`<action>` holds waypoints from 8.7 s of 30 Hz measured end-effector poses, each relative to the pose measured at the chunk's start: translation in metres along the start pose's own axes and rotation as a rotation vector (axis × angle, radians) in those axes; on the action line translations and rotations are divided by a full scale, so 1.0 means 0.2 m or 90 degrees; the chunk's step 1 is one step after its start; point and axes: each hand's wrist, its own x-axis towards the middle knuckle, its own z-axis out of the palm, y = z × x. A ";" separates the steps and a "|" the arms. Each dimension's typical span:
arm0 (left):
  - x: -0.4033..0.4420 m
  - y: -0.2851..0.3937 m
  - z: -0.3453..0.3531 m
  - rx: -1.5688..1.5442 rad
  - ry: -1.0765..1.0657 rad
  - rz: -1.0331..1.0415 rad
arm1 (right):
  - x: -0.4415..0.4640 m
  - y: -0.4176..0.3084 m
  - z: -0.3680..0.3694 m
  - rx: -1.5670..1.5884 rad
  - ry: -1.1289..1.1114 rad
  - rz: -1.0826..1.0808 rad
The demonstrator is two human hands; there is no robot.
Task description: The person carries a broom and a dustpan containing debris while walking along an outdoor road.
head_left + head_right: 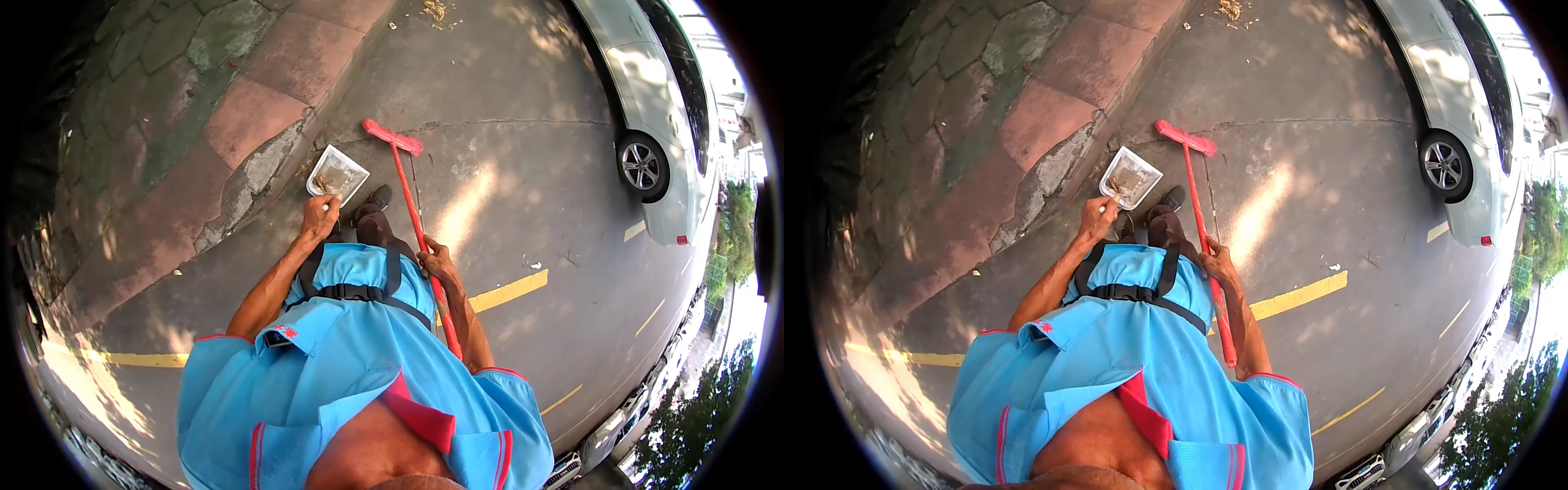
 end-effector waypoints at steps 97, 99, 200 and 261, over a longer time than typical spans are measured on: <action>0.00 -0.11 -0.13 -0.036 -0.016 -0.003 | -0.40 -0.02 0.03 -0.235 -0.074 -0.058; 0.01 -0.06 -0.13 -0.038 -0.025 -0.013 | -0.49 -0.08 0.01 -0.177 -0.091 0.043; -0.23 -0.47 -0.29 -0.163 0.194 -0.082 | 0.12 -0.26 0.32 -0.580 -0.047 -0.192; -0.18 -0.37 -0.41 -0.091 0.122 -0.051 | -0.32 -0.23 0.20 -0.451 -0.123 -0.037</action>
